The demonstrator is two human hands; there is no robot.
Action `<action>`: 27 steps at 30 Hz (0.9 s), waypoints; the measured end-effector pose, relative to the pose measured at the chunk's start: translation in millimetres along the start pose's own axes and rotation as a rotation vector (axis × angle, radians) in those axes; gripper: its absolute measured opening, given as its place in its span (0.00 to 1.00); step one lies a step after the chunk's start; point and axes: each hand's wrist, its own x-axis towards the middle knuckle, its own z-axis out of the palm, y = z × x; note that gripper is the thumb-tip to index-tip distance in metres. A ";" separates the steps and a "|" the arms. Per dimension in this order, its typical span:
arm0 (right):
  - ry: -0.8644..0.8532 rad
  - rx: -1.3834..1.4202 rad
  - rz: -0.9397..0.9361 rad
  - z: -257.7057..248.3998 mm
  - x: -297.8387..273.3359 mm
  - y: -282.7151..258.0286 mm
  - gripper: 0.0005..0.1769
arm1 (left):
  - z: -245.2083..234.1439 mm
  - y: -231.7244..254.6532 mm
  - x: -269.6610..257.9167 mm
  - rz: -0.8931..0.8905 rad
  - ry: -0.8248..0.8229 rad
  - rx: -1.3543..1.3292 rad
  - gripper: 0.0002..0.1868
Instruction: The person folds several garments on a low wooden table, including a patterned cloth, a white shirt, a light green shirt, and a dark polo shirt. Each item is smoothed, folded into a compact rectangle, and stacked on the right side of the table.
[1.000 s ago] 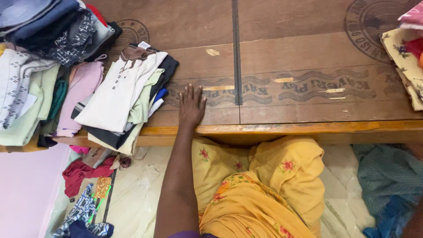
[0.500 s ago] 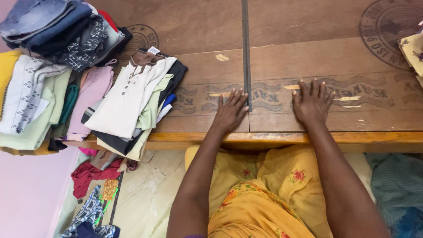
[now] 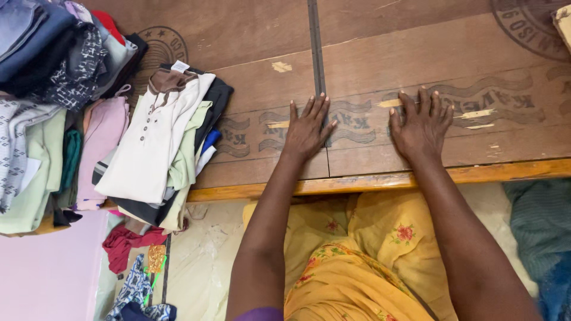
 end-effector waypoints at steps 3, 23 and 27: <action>0.006 0.017 0.008 -3.5 2.7 -2.0 0.33 | -2.3 -0.5 5.5 -0.011 0.003 0.017 0.39; 0.048 0.049 -0.014 -5.9 -4.4 -2.1 0.31 | 3.4 3.1 -38.7 -0.124 -0.064 -0.170 0.47; 0.047 0.045 -0.008 -4.6 -2.0 -1.6 0.32 | 12.0 1.7 -40.2 -0.110 -0.043 -0.137 0.42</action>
